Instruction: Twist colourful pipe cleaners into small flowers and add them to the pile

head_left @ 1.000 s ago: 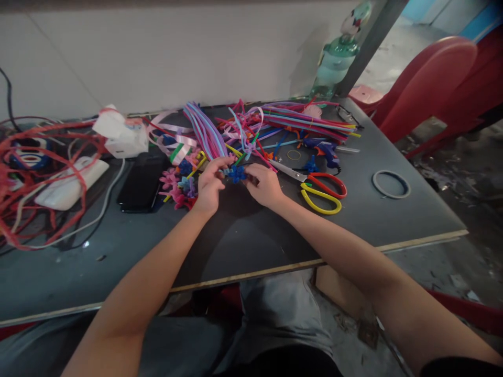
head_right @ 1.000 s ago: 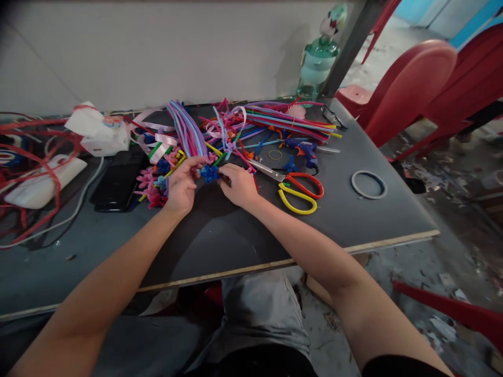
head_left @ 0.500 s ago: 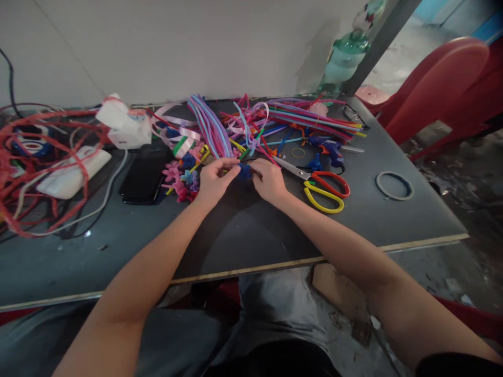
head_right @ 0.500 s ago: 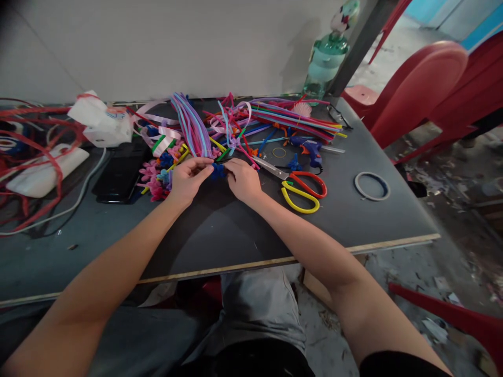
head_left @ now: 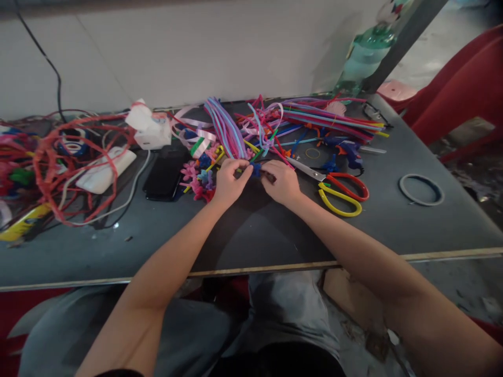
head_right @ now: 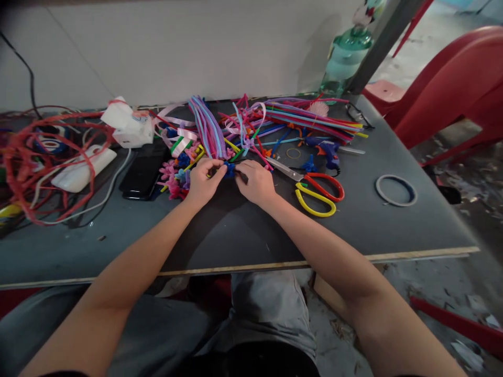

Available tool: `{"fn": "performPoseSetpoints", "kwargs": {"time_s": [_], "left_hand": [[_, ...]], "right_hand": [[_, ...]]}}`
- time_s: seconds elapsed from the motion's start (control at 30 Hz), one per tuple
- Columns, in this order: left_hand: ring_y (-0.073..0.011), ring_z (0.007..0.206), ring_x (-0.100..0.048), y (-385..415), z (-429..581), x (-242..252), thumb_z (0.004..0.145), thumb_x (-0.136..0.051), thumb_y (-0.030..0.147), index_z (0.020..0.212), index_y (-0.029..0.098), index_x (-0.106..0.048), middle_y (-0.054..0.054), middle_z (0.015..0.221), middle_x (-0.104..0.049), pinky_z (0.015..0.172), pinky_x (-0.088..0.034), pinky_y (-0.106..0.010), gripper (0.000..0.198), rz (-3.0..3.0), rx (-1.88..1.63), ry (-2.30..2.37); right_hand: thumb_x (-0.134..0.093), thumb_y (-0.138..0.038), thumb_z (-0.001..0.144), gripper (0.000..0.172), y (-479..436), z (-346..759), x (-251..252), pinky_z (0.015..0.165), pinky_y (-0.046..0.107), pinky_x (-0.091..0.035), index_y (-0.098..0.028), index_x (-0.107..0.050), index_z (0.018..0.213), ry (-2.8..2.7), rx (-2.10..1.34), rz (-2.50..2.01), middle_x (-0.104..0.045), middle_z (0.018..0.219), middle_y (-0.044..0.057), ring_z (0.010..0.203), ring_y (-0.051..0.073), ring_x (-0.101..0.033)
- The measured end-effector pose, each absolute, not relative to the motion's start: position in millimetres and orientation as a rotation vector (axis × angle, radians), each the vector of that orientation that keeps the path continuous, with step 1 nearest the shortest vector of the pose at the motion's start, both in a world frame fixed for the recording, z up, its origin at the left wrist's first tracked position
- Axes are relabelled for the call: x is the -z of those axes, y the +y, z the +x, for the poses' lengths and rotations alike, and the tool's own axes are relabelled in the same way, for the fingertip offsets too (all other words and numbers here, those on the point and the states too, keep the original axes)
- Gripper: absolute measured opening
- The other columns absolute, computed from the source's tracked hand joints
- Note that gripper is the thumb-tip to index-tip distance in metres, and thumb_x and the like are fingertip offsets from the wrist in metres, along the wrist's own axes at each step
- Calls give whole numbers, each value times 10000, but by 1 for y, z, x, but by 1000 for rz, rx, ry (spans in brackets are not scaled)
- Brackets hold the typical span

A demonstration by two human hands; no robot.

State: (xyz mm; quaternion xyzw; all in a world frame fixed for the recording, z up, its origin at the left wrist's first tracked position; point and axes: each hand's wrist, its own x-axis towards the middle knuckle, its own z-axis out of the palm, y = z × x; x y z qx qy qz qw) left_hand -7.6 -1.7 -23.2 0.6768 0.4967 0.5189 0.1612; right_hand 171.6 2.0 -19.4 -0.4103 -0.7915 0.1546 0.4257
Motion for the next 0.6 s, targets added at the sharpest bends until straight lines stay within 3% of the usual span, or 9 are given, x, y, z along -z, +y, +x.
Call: {"fn": "performPoseSetpoints", "kwargs": {"time_s": [0.17,0.37,0.6], "left_hand": [[-200,899,-655,-5,-8,17,927,-649,378,896,221,-718,-39,890,-720,871,-548,-361,174,2105,-1485,1387],[-213,852,-616,-14,-4,12,934,-637,297,877,232,-714,-34,817,-696,805,-518,-362,115,2339,-1551,1352],[-242,907,-611,-16,-1,12,950,-612,314,980,233,-717,-56,878,-719,882,-512,-416,135,2334,-1512,1430]], "right_hand": [[-550,-279,930,215,-2,171,7,720,334,-548,-202,-744,980,-1809,-455,-936,-750,907,68,812,183,-679],[-602,-340,914,189,-6,169,4,816,357,-552,-198,-723,945,-1806,-460,-799,-755,915,63,864,188,-689],[-588,-290,889,113,-6,165,11,752,330,-527,-207,-660,860,-1746,-504,-943,-728,863,46,794,168,-652]]}}
